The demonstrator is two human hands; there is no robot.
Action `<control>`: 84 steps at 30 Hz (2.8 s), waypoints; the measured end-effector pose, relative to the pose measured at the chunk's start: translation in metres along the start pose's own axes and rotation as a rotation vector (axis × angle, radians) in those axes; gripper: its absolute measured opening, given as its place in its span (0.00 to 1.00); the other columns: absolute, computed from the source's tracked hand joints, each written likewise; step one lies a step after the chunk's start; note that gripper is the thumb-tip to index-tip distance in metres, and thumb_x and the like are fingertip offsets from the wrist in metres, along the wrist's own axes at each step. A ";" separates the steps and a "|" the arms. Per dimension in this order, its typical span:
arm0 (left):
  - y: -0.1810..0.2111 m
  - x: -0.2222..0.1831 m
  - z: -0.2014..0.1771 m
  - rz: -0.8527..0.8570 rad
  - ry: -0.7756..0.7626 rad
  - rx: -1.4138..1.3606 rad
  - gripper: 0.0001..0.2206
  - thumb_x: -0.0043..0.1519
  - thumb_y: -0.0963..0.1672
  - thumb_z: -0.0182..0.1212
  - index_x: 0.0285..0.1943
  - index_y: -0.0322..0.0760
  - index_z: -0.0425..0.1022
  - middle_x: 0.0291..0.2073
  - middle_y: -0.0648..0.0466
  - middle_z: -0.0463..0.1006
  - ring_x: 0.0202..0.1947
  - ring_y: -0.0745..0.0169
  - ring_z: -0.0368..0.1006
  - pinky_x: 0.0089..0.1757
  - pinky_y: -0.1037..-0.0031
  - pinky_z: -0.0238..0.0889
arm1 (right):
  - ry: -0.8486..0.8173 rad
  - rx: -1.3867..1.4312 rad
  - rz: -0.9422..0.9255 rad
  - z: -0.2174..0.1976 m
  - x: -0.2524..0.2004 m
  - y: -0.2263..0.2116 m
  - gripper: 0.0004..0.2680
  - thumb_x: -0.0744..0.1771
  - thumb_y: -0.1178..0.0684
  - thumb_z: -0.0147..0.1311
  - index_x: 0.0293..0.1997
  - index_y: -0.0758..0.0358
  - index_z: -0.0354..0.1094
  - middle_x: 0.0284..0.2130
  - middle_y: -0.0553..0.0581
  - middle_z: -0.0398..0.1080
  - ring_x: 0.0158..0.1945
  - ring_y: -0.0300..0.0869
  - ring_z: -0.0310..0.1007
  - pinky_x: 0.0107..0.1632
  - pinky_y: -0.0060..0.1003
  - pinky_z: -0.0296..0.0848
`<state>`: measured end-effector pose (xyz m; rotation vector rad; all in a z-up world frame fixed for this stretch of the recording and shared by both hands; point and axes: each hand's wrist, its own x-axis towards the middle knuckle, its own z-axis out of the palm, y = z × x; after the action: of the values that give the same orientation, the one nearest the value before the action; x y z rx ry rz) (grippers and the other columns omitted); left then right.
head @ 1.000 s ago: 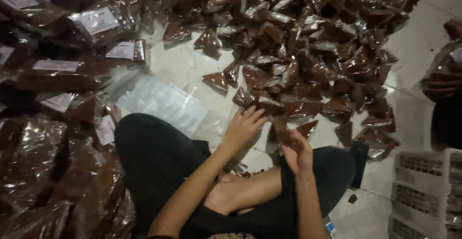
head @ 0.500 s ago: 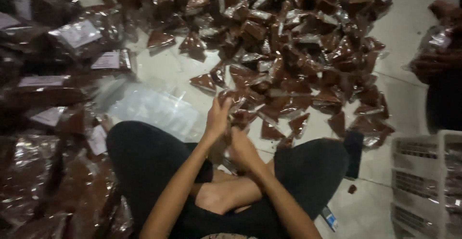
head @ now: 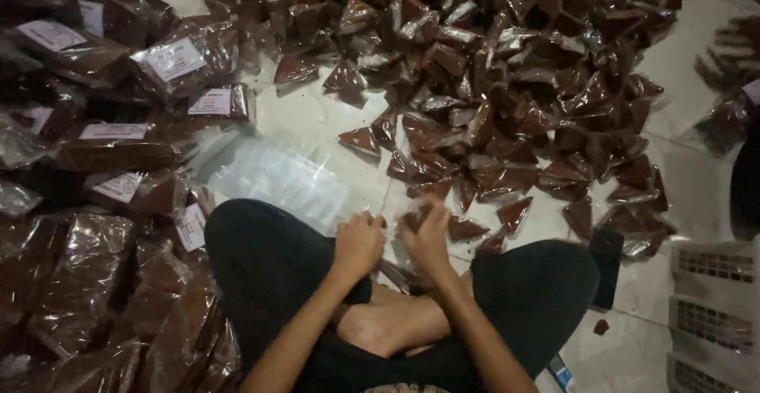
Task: Applying labels to small brown bread packages while sitting on the floor.
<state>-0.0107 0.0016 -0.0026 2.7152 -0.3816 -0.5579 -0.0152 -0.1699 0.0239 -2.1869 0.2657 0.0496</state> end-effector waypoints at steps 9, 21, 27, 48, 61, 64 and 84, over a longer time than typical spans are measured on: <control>-0.022 0.021 0.006 -0.075 0.075 -0.115 0.11 0.68 0.51 0.52 0.49 0.48 0.77 0.41 0.57 0.72 0.48 0.49 0.72 0.44 0.57 0.66 | 0.002 -0.180 0.031 -0.006 -0.004 0.001 0.36 0.61 0.54 0.68 0.73 0.65 0.40 0.50 0.74 0.56 0.58 0.74 0.64 0.62 0.56 0.66; 0.003 0.002 -0.020 -0.143 0.186 -0.047 0.17 0.55 0.54 0.65 0.40 0.40 0.73 0.40 0.50 0.71 0.49 0.45 0.68 0.46 0.51 0.63 | -0.147 -0.368 -0.224 0.016 -0.009 0.034 0.26 0.56 0.63 0.54 0.58 0.55 0.48 0.53 0.62 0.55 0.53 0.59 0.57 0.53 0.54 0.60; 0.014 -0.028 -0.024 -0.181 0.451 0.052 0.03 0.59 0.44 0.62 0.36 0.44 0.73 0.36 0.56 0.65 0.42 0.52 0.65 0.39 0.62 0.59 | -0.528 -0.449 -0.014 -0.008 -0.015 -0.007 0.17 0.61 0.53 0.59 0.52 0.53 0.56 0.47 0.55 0.58 0.54 0.55 0.56 0.56 0.56 0.56; 0.050 -0.010 -0.016 0.204 0.733 0.027 0.13 0.63 0.51 0.58 0.33 0.40 0.73 0.30 0.50 0.72 0.35 0.49 0.70 0.44 0.57 0.62 | 0.005 -0.701 -0.123 -0.028 0.023 0.020 0.18 0.62 0.54 0.64 0.57 0.64 0.69 0.61 0.72 0.62 0.63 0.65 0.61 0.54 0.70 0.67; 0.100 0.033 -0.037 0.023 0.318 -0.629 0.13 0.64 0.42 0.60 0.55 0.31 0.72 0.42 0.40 0.76 0.43 0.37 0.77 0.43 0.60 0.71 | 0.118 -0.021 0.330 -0.062 0.021 0.041 0.17 0.68 0.53 0.52 0.63 0.67 0.58 0.50 0.75 0.67 0.55 0.67 0.67 0.56 0.60 0.65; 0.104 0.000 -0.058 -0.128 0.487 -0.765 0.10 0.62 0.41 0.64 0.50 0.30 0.73 0.40 0.44 0.75 0.41 0.40 0.78 0.42 0.61 0.72 | 0.088 0.243 0.446 -0.055 0.018 0.004 0.16 0.71 0.51 0.46 0.64 0.69 0.58 0.52 0.77 0.66 0.57 0.67 0.66 0.58 0.58 0.64; 0.038 -0.029 -0.040 -0.172 0.112 -0.420 0.27 0.62 0.56 0.58 0.71 0.56 0.62 0.72 0.38 0.45 0.73 0.28 0.41 0.61 0.34 0.41 | -0.350 -0.052 0.393 -0.019 0.004 0.027 0.29 0.57 0.32 0.70 0.63 0.44 0.65 0.55 0.63 0.72 0.60 0.59 0.71 0.55 0.54 0.71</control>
<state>-0.0268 -0.0125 0.0562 2.3687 0.0030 -0.4666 -0.0177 -0.2011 0.0125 -2.1015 0.4922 0.6575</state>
